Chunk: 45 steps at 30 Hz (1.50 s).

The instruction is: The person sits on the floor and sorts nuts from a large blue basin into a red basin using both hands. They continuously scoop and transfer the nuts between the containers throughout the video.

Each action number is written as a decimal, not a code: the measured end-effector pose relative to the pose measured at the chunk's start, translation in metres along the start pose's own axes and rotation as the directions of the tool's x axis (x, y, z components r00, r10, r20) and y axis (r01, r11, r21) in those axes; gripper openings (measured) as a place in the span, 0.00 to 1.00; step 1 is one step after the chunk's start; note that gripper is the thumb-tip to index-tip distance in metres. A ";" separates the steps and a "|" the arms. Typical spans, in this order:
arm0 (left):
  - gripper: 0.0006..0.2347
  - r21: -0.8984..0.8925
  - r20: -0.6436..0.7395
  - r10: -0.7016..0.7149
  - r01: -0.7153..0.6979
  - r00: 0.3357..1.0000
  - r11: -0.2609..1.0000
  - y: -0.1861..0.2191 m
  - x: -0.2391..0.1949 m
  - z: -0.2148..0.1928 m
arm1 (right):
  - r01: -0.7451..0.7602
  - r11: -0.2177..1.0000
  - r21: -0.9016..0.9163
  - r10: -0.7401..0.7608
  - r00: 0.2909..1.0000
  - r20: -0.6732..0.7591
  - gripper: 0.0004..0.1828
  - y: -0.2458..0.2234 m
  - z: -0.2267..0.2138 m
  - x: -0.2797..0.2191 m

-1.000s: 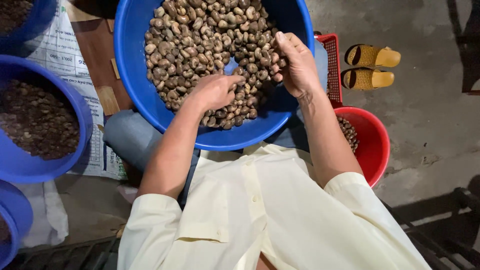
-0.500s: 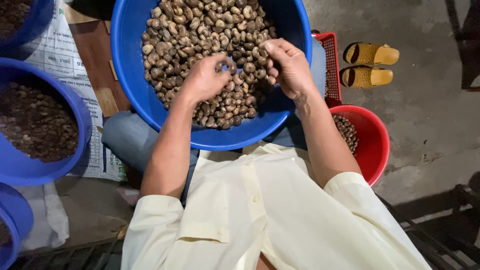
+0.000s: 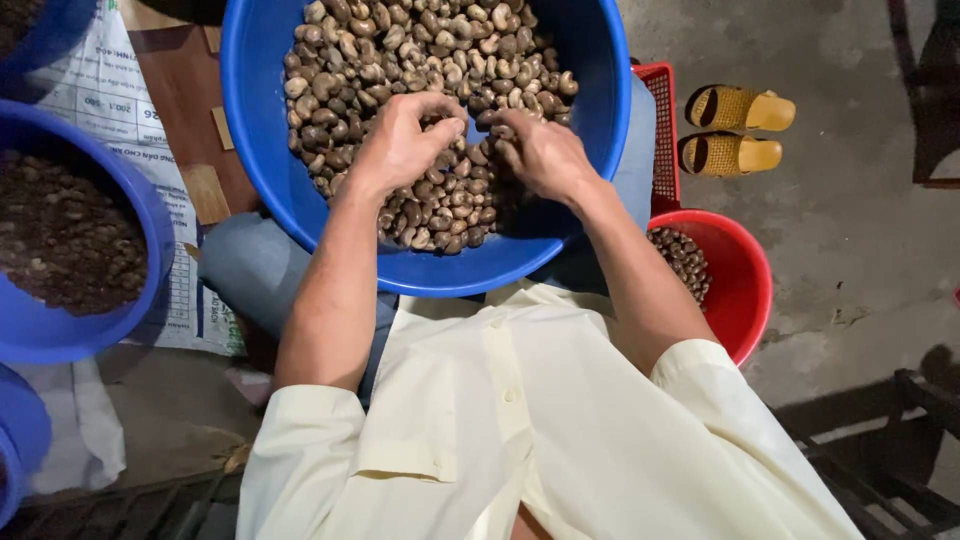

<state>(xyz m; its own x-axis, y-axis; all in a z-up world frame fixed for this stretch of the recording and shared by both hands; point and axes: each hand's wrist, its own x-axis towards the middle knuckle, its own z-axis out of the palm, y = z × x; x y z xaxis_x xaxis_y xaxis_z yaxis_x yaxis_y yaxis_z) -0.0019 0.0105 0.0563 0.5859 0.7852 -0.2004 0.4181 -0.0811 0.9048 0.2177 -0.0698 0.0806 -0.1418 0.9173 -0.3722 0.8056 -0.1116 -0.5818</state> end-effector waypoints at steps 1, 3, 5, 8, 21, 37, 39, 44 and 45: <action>0.09 -0.003 0.000 0.000 0.000 1.000 1.000 0.003 -0.001 0.000 | -0.002 1.000 -0.002 0.002 1.000 0.001 0.21 0.003 0.002 -0.001; 0.08 -0.001 -0.007 -0.058 0.058 0.998 0.998 0.009 -0.001 0.000 | -0.025 0.991 -0.133 0.023 1.000 -0.015 0.07 0.011 0.003 -0.002; 0.08 0.004 0.001 -0.037 0.037 0.999 0.999 0.006 0.000 0.002 | 0.037 0.981 -0.189 -0.036 0.999 0.009 0.06 0.016 0.015 -0.002; 0.08 0.032 0.018 -0.035 0.034 0.999 0.999 0.005 0.000 0.001 | 0.113 0.939 -0.326 -0.098 0.993 0.063 0.10 0.021 0.035 -0.002; 0.07 0.147 0.058 -0.184 0.174 0.981 0.974 -0.002 -0.001 0.006 | 0.174 0.827 -0.535 -0.207 0.978 -0.003 0.10 0.044 0.075 0.003; 0.18 0.419 0.057 -0.200 0.158 0.978 0.894 -0.010 -0.001 0.031 | 0.049 -0.270 0.962 -0.283 0.951 -0.128 0.09 0.004 -0.048 -0.036; 0.17 0.448 0.058 -0.245 0.194 0.968 0.873 -0.014 0.005 0.045 | 0.040 -0.146 0.988 -0.122 0.991 -0.058 0.20 -0.004 -0.043 -0.034; 0.17 0.605 0.024 -0.283 0.211 0.959 0.768 -0.023 0.016 0.072 | -0.101 -0.364 0.926 -0.108 0.992 0.066 0.19 -0.006 -0.040 -0.033; 0.11 0.585 -0.047 -0.226 0.211 0.973 0.783 -0.024 0.019 0.077 | -0.094 -0.366 0.926 -0.092 0.994 0.064 0.18 -0.007 -0.042 -0.034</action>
<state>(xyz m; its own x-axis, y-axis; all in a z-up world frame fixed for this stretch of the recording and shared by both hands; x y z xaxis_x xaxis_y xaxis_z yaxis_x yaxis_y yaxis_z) 0.0523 -0.0202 0.0023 0.4426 0.8112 -0.3821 0.8569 -0.2572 0.4467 0.2414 -0.0839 0.1279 -0.2523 0.8972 -0.3624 -0.8139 -0.3993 -0.4221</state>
